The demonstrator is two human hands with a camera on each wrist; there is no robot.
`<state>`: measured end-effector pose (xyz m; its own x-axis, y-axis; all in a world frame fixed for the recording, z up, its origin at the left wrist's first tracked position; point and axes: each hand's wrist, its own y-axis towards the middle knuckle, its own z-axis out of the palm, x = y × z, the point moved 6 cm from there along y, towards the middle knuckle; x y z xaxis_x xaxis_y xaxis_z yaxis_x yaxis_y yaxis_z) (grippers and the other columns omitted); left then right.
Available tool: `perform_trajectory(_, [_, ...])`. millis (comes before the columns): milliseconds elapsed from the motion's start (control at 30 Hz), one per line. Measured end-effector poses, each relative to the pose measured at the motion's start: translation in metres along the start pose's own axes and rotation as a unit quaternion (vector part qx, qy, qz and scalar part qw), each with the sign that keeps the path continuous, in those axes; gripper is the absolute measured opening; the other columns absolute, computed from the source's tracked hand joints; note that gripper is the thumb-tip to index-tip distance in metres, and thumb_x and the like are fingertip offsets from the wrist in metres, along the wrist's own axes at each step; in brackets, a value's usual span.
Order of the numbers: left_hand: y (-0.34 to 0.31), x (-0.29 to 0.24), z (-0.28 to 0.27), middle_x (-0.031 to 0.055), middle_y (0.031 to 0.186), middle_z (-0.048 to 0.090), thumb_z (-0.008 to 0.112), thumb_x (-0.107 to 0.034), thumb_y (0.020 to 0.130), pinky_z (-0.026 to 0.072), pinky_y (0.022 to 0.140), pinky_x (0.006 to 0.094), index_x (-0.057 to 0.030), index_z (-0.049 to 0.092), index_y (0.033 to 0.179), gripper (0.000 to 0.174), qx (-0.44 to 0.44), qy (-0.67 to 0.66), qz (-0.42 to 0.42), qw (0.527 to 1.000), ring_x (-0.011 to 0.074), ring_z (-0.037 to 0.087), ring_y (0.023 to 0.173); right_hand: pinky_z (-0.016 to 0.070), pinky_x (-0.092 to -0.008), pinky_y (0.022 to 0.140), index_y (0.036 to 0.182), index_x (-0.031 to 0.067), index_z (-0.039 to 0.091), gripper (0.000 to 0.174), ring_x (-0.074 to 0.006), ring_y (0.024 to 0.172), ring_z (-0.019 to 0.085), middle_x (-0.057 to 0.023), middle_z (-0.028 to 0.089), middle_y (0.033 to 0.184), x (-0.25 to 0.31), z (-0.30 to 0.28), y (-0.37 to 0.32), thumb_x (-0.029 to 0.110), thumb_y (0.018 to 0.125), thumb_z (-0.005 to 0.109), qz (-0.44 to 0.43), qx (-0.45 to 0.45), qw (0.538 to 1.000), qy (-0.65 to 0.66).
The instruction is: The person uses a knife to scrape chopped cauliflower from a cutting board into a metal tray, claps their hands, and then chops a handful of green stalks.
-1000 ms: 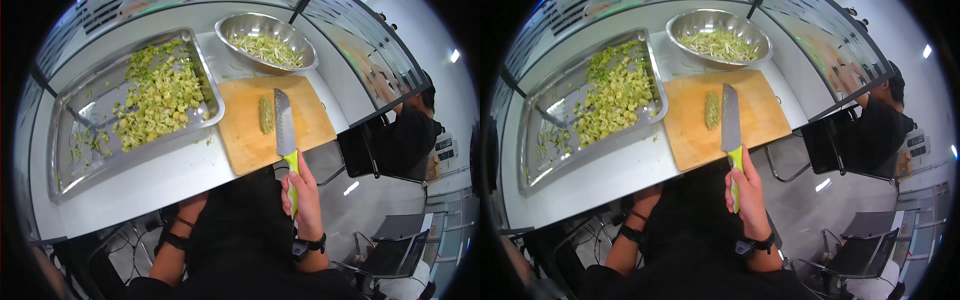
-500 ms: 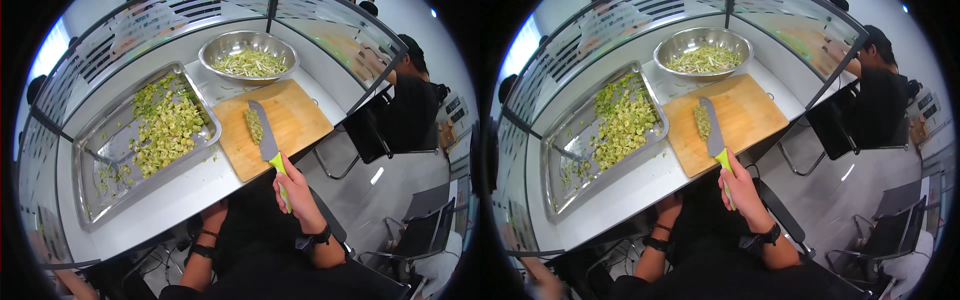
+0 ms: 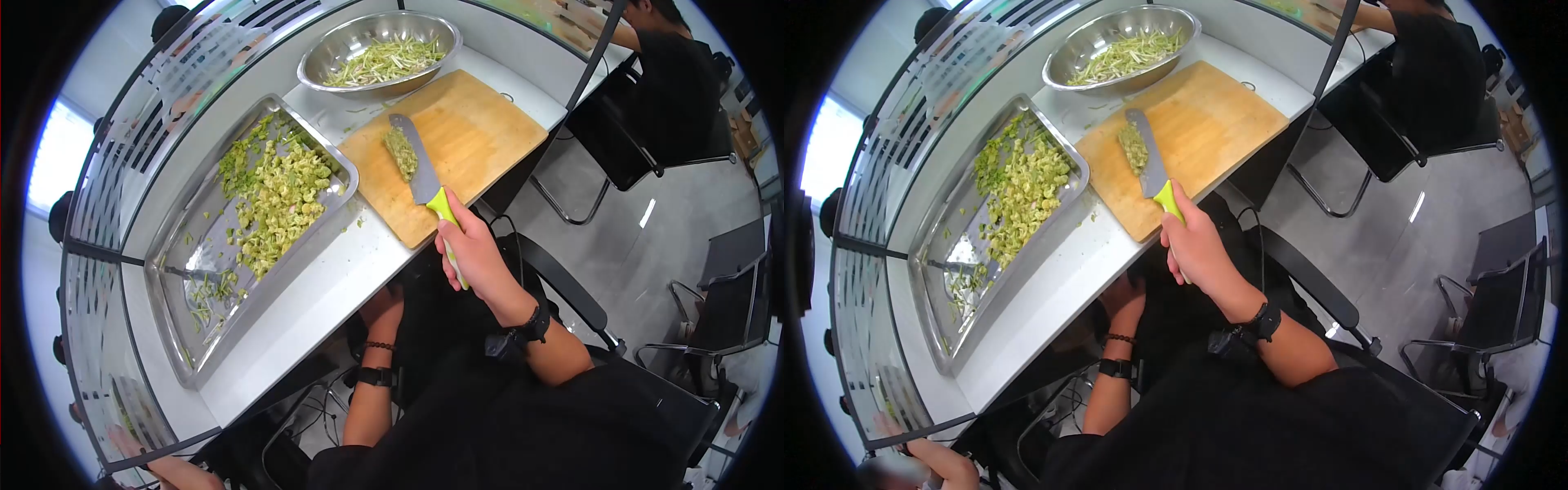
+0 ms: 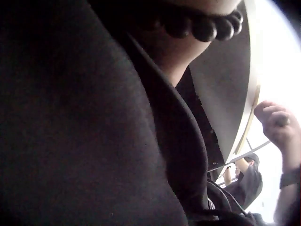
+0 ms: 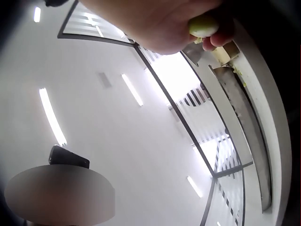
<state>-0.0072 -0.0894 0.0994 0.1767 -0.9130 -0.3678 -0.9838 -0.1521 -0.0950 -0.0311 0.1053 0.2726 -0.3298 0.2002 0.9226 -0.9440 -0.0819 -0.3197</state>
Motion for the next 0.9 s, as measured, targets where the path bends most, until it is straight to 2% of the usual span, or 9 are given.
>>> perform_trajectory(200, [0.002,0.001,0.002,0.0206,0.135,0.054,0.062,-0.040,0.083,0.0323,0.107,0.0596,-0.0066,0.055,0.131,0.059,0.005,-0.022,-0.004,1.000,0.0409,0.048,0.127,0.0365,-0.0260,0.034,0.157,0.0146,0.018,0.062,-0.0110,0.044,0.044,-0.0044,0.050,0.077,-0.006,0.001,0.000,0.015,0.100,0.043,0.013,0.056,0.983,0.172])
perform_trajectory(300, [-0.003,-0.007,-0.011,0.0210,0.124,0.061,0.065,-0.036,0.084,0.0444,0.100,0.0482,-0.0021,0.061,0.122,0.052,-0.065,0.030,0.016,0.997,0.0393,0.057,0.116,0.0353,-0.0247,0.034,0.156,0.0147,0.021,0.060,-0.0108,0.045,0.042,-0.0040,0.050,0.077,-0.003,-0.003,0.002,0.016,0.100,0.043,0.036,0.097,0.961,0.258])
perform_trajectory(467, [-0.002,-0.003,-0.008,0.0206,0.128,0.059,0.066,-0.038,0.084,0.0433,0.102,0.0477,-0.0030,0.061,0.124,0.054,-0.079,0.029,0.016,0.996,0.0386,0.055,0.119,0.0344,-0.0238,0.034,0.154,0.0146,0.026,0.056,-0.0101,0.045,0.040,-0.0036,0.049,0.078,-0.001,-0.012,0.005,0.017,0.100,0.043,0.046,0.142,0.935,0.323])
perform_trajectory(500, [-0.002,-0.002,-0.006,0.0206,0.128,0.059,0.066,-0.038,0.084,0.0431,0.102,0.0478,-0.0033,0.061,0.125,0.054,-0.084,0.034,0.016,0.996,0.0387,0.055,0.119,0.0342,-0.0237,0.034,0.154,0.0148,0.026,0.057,-0.0100,0.045,0.040,-0.0036,0.049,0.077,0.000,-0.013,0.005,0.017,0.100,0.043,0.044,0.142,0.936,0.320])
perform_trajectory(600, [0.001,0.005,0.003,0.0192,0.136,0.054,0.062,-0.041,0.085,0.0351,0.106,0.0559,-0.0072,0.055,0.132,0.058,-0.041,-0.007,0.011,0.999,0.0395,0.048,0.128,0.0344,-0.0234,0.034,0.155,0.0148,0.024,0.059,-0.0096,0.045,0.041,-0.0035,0.049,0.077,0.001,-0.017,0.003,0.016,0.099,0.043,0.035,0.126,0.947,0.292])
perform_trajectory(700, [0.003,0.005,0.003,0.0201,0.133,0.056,0.062,-0.040,0.085,0.0387,0.104,0.0526,-0.0060,0.058,0.129,0.056,0.006,0.005,-0.011,1.000,0.0396,0.050,0.125,0.0360,-0.0235,0.034,0.156,0.0136,0.022,0.063,-0.0096,0.044,0.042,-0.0036,0.050,0.076,0.005,-0.019,-0.003,0.013,0.097,0.044,0.008,0.076,0.971,0.224])
perform_trajectory(800, [0.001,0.005,-0.001,0.0179,0.126,0.061,0.063,-0.038,0.086,0.0454,0.099,0.0481,-0.0074,0.062,0.123,0.048,-0.048,0.023,-0.004,0.999,0.0382,0.056,0.117,0.0379,-0.0242,0.035,0.156,0.0120,0.022,0.066,-0.0097,0.044,0.044,-0.0042,0.052,0.076,0.014,-0.028,-0.007,0.009,0.095,0.047,-0.036,0.032,0.991,0.121])
perform_trajectory(867, [0.003,0.008,0.004,0.0190,0.127,0.059,0.062,-0.039,0.087,0.0449,0.100,0.0480,-0.0063,0.060,0.125,0.051,-0.022,-0.001,-0.018,1.000,0.0386,0.055,0.118,0.0385,-0.0246,0.035,0.156,0.0111,0.022,0.068,-0.0097,0.043,0.045,-0.0047,0.053,0.077,0.021,-0.028,-0.008,0.007,0.093,0.048,-0.061,0.007,0.997,0.039])
perform_trajectory(900, [0.002,0.007,0.001,0.0203,0.129,0.058,0.061,-0.039,0.087,0.0439,0.101,0.0484,-0.0054,0.058,0.127,0.053,-0.004,-0.012,-0.035,0.999,0.0390,0.054,0.121,0.0405,-0.0230,0.041,0.154,0.0104,0.031,0.066,-0.0079,0.047,0.047,-0.0043,0.057,0.079,0.021,-0.031,-0.007,0.005,0.092,0.053,-0.076,0.002,0.997,0.023])
